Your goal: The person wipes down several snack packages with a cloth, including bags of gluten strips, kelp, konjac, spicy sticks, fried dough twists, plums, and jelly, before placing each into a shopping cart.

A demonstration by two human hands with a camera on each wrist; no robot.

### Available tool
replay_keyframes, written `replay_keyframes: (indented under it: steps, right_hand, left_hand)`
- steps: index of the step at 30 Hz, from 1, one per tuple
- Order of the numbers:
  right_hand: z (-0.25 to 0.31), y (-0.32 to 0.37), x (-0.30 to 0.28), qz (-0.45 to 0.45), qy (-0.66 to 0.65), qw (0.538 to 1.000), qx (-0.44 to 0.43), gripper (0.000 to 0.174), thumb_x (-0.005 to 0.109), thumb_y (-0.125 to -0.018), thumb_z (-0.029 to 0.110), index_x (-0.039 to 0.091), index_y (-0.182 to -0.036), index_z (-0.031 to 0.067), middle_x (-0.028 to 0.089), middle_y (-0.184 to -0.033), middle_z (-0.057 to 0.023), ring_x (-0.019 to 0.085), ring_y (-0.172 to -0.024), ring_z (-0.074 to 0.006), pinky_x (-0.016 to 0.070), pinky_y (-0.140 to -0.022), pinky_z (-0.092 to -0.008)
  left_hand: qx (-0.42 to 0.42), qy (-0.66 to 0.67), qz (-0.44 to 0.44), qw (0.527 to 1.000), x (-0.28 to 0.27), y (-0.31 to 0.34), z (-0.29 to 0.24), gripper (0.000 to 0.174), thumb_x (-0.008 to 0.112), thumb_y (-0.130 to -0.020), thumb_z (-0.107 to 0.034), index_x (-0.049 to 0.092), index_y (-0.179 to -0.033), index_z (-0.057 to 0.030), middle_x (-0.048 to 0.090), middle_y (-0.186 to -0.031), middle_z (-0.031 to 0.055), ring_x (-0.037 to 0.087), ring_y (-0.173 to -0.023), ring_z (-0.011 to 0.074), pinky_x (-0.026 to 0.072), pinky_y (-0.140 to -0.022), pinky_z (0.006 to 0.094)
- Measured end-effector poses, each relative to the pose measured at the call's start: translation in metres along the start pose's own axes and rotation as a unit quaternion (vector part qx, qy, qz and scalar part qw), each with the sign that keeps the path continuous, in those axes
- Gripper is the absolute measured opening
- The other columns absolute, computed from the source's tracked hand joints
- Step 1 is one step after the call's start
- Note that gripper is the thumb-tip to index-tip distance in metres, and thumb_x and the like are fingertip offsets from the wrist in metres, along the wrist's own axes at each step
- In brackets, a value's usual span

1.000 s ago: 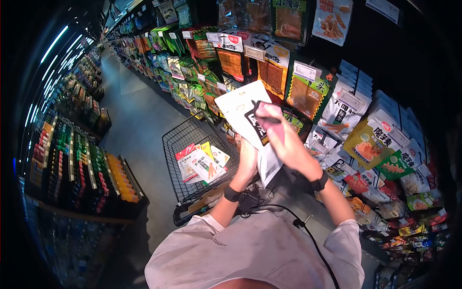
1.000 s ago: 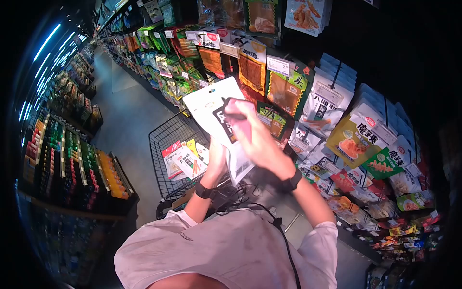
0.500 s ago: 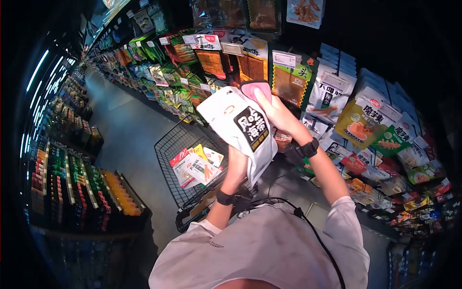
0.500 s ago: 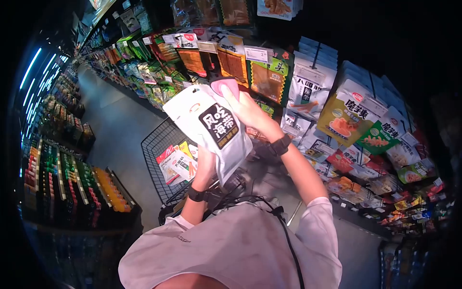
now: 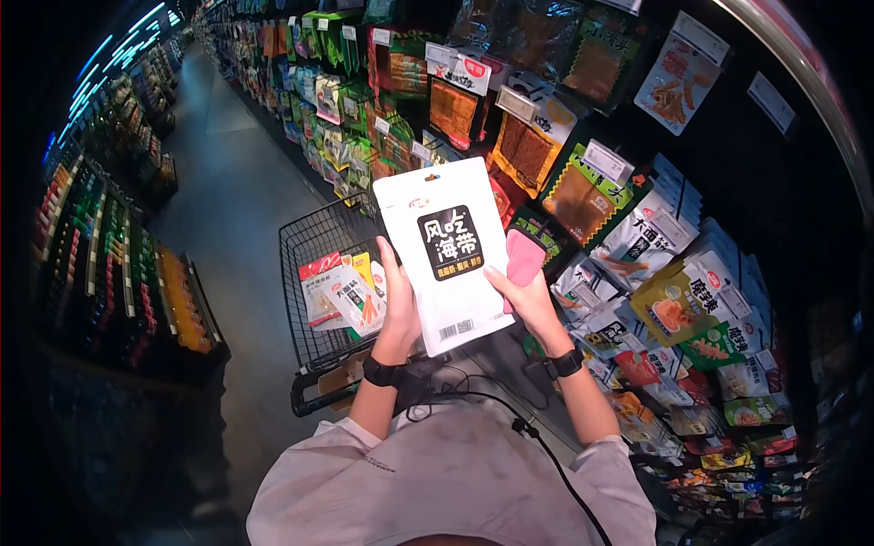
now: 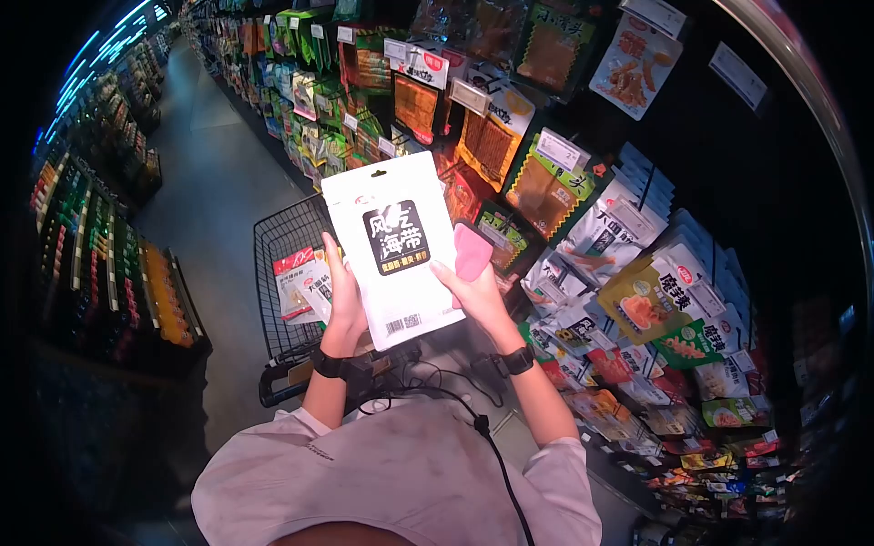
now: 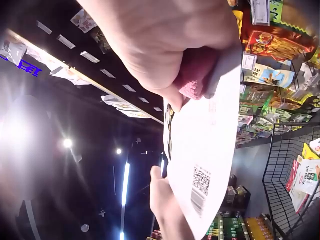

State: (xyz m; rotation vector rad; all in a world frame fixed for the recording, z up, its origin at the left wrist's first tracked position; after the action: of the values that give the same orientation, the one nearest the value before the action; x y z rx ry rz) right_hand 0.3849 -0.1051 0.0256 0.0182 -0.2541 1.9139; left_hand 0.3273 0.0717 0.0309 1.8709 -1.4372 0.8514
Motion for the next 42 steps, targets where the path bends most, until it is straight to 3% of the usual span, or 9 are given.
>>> replay_keyframes:
  steps: [10, 12, 16, 18, 23, 28, 32, 38, 42]
  right_hand:
    - [0.013, -0.011, 0.065, 0.099, -0.056, 0.989, 0.093, 0.049, 0.069, -0.096, 0.012, 0.05, -0.138, -0.0015, 0.06, -0.132, -0.0074, 0.057, -0.118, -0.0137, 0.0457, -0.101, -0.0311]
    - [-0.001, -0.015, 0.068, 0.057, 0.046, 0.994, 0.076, 0.035, 0.07, -0.096, 0.018, 0.058, -0.124, 0.0, 0.067, -0.098, -0.0016, 0.059, -0.076, -0.0058, 0.0472, -0.065, -0.023]
    - [-0.022, -0.006, 0.101, 0.032, 0.152, 0.985, 0.07, 0.031, 0.066, -0.099, 0.021, 0.058, -0.121, 0.0006, 0.066, -0.096, -0.0016, 0.058, -0.074, -0.0051, 0.0452, -0.062, -0.0216]
    - [-0.037, 0.006, 0.111, 0.06, 0.1, 0.979, 0.166, 0.039, 0.064, -0.1, 0.018, 0.053, -0.132, -0.0009, 0.062, -0.125, -0.0059, 0.059, -0.109, -0.011, 0.0474, -0.089, -0.0266]
    - [-0.072, 0.031, 0.113, 0.104, 0.107, 0.956, 0.254, 0.053, 0.067, -0.097, 0.012, 0.042, -0.142, -0.0041, 0.055, -0.133, -0.0085, 0.053, -0.122, -0.0155, 0.0431, -0.104, -0.0313]
    - [-0.107, -0.006, 0.103, 0.098, 0.151, 0.962, 0.206, 0.05, 0.066, -0.097, 0.011, 0.044, -0.14, -0.0038, 0.054, -0.135, -0.0093, 0.053, -0.12, -0.0166, 0.0442, -0.101, -0.0318]
    - [-0.156, -0.034, 0.109, 0.155, 0.2, 0.948, 0.192, 0.039, 0.067, -0.097, 0.013, 0.056, -0.131, -0.0019, 0.062, -0.121, -0.0041, 0.058, -0.108, -0.0132, 0.0469, -0.094, -0.0295]
    - [-0.215, -0.071, 0.136, 0.2, 0.256, 0.918, 0.226, 0.031, 0.065, -0.099, 0.017, 0.06, -0.123, -0.0016, 0.066, -0.108, -0.0041, 0.061, -0.095, -0.0097, 0.0512, -0.079, -0.0282]
    - [-0.172, -0.072, 0.189, 0.198, 0.198, 0.953, 0.114, 0.031, 0.064, -0.1, 0.024, 0.061, -0.118, -0.0016, 0.067, -0.108, -0.0052, 0.062, -0.095, -0.0102, 0.0519, -0.079, -0.0277]
  left_hand:
    - [0.037, -0.178, -0.01, 0.983, -0.046, 0.025, -0.034, 0.04, 0.058, -0.104, -0.028, 0.061, -0.127, 0.005, 0.069, -0.116, 0.0073, 0.062, -0.104, 0.0105, 0.0495, -0.09, 0.0277]
    - [0.035, -0.145, -0.009, 0.989, -0.049, 0.037, -0.045, 0.037, 0.058, -0.104, -0.027, 0.064, -0.123, 0.0043, 0.071, -0.11, 0.0057, 0.064, -0.098, 0.0089, 0.0497, -0.087, 0.0257]
    - [-0.031, 0.01, -0.064, 0.997, -0.093, 0.036, -0.042, 0.032, 0.058, -0.104, -0.025, 0.066, -0.118, 0.0022, 0.072, -0.106, 0.0055, 0.066, -0.094, 0.0099, 0.0526, -0.082, 0.0262]
    - [-0.031, 0.049, -0.102, 0.993, -0.113, 0.036, -0.047, 0.033, 0.058, -0.104, -0.024, 0.062, -0.123, 0.0022, 0.07, -0.111, 0.0071, 0.066, -0.097, 0.0108, 0.0529, -0.084, 0.0277]
    - [0.064, 0.09, -0.115, 0.987, -0.148, 0.032, -0.062, 0.045, 0.056, -0.105, -0.019, 0.043, -0.144, -0.0011, 0.059, -0.134, 0.0091, 0.06, -0.116, 0.0142, 0.0495, -0.096, 0.0298]
    - [0.122, -0.022, -0.211, 0.969, -0.165, 0.044, -0.084, 0.082, 0.059, -0.098, -0.012, 0.008, -0.161, -0.0066, 0.015, -0.165, 0.0206, 0.012, -0.154, 0.0248, 0.0126, -0.123, 0.0372]
    - [0.107, -0.045, -0.087, 0.989, -0.149, 0.05, -0.096, 0.05, 0.05, -0.103, -0.017, 0.039, -0.149, -0.0026, 0.057, -0.137, 0.0165, 0.054, -0.128, 0.0204, 0.0384, -0.111, 0.0344]
    - [0.055, -0.102, 0.011, 0.993, -0.138, 0.071, -0.105, 0.036, 0.042, -0.106, -0.02, 0.052, -0.134, -0.0003, 0.067, -0.116, 0.012, 0.064, -0.11, 0.0172, 0.0483, -0.1, 0.0326]
    - [0.043, -0.107, 0.008, 0.993, -0.142, 0.071, -0.102, 0.03, 0.043, -0.106, -0.019, 0.059, -0.123, -0.0003, 0.068, -0.11, 0.0117, 0.066, -0.105, 0.0177, 0.0497, -0.097, 0.0323]
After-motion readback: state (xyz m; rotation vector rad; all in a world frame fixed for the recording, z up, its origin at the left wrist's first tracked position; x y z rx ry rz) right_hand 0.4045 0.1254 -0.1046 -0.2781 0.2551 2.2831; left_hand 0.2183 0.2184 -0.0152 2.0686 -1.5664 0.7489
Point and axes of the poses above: each hand's wrist, its own y-axis away from the middle knuckle, its own x-axis out of the palm, z = x × y, the point moved 7 cm from there along -y, towards the middle knuckle
